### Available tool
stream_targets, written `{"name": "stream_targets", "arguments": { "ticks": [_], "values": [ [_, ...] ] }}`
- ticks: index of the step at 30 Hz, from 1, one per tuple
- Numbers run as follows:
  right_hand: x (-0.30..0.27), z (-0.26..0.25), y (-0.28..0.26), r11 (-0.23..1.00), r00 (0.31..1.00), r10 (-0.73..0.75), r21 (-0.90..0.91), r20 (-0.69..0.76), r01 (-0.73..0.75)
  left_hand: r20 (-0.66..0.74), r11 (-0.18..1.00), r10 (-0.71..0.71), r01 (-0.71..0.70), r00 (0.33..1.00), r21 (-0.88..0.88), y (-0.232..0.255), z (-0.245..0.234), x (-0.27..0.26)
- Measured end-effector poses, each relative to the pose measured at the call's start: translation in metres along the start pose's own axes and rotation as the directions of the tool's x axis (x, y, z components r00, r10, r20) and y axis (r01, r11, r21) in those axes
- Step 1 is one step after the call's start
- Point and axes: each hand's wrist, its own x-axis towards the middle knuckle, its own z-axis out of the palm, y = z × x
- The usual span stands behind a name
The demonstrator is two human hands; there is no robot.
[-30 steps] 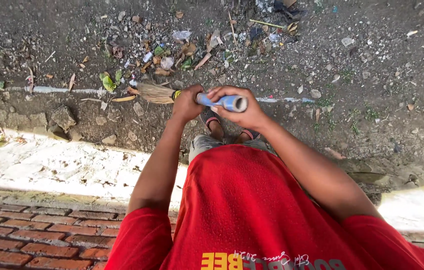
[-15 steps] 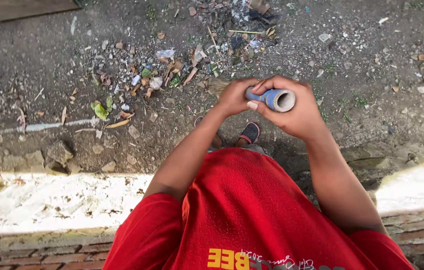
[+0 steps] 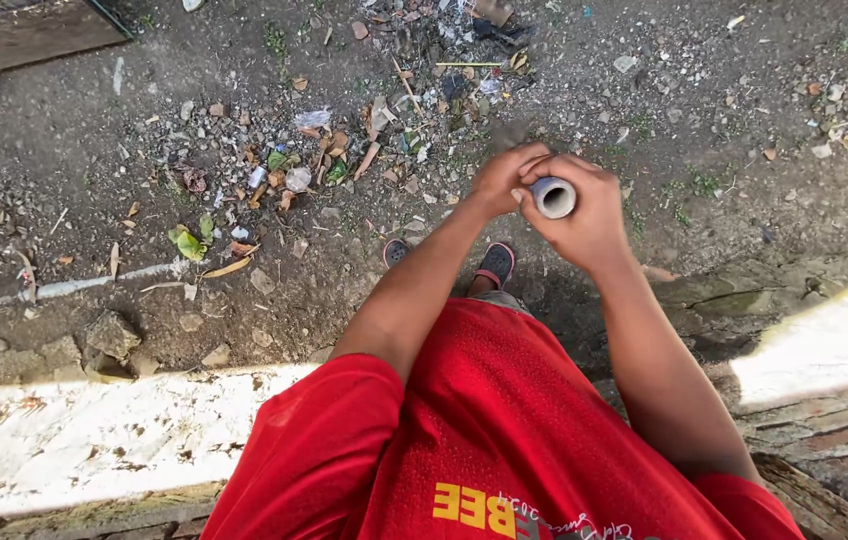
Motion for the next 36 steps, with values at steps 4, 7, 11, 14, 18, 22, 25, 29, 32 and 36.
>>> {"name": "stream_targets", "arguments": {
  "ticks": [4, 7, 11, 14, 18, 22, 25, 29, 32, 36],
  "values": [
    [0.0, 0.033, 0.023, 0.98, 0.999, 0.005, 0.199, 0.045, -0.014, -0.096, 0.823, 0.049, 0.014, 0.994, 0.568, 0.101, -0.015, -0.065],
    [0.009, 0.068, 0.032, 0.908, 0.992, 0.023, 0.412, 0.123, -0.072, -0.272, 0.554, 0.033, 0.209, 0.962, 0.806, 0.125, -0.046, -0.109],
    [0.021, 0.117, 0.035, 0.829, 0.963, -0.047, 0.548, 0.266, -0.111, -0.457, 0.437, 0.048, 0.393, 0.888, 0.809, 0.131, -0.086, -0.164],
    [0.026, 0.139, 0.033, 0.789, 0.938, -0.109, 0.603, 0.328, -0.12, -0.534, 0.363, 0.054, 0.481, 0.844, 0.798, 0.128, -0.108, -0.196],
    [0.035, 0.147, 0.029, 0.719, 0.928, -0.06, 0.661, 0.367, -0.215, -0.549, 0.375, 0.114, 0.476, 0.828, 0.796, 0.144, -0.117, -0.21],
    [0.038, 0.118, 0.011, 0.736, 0.945, -0.081, 0.659, 0.316, -0.157, -0.466, 0.359, 0.057, 0.417, 0.883, 0.835, 0.171, -0.104, -0.198],
    [0.038, 0.082, -0.016, 0.768, 0.966, -0.052, 0.629, 0.254, -0.124, -0.434, 0.421, -0.034, 0.407, 0.9, 0.811, 0.195, -0.077, -0.172],
    [0.031, 0.028, -0.048, 0.851, 0.991, 0.029, 0.516, 0.134, -0.094, -0.262, 0.51, 0.089, 0.182, 0.961, 0.841, 0.207, -0.033, -0.132],
    [0.026, 0.003, -0.066, 0.907, 0.999, 0.004, 0.421, 0.032, -0.017, -0.142, 0.584, 0.145, 0.031, 0.979, 0.811, 0.211, -0.009, -0.1],
    [0.018, -0.009, -0.062, 0.974, 0.996, -0.027, 0.221, -0.081, 0.045, 0.012, 0.663, 0.175, -0.127, 0.984, 0.738, 0.198, 0.015, -0.06]
  ]
}}
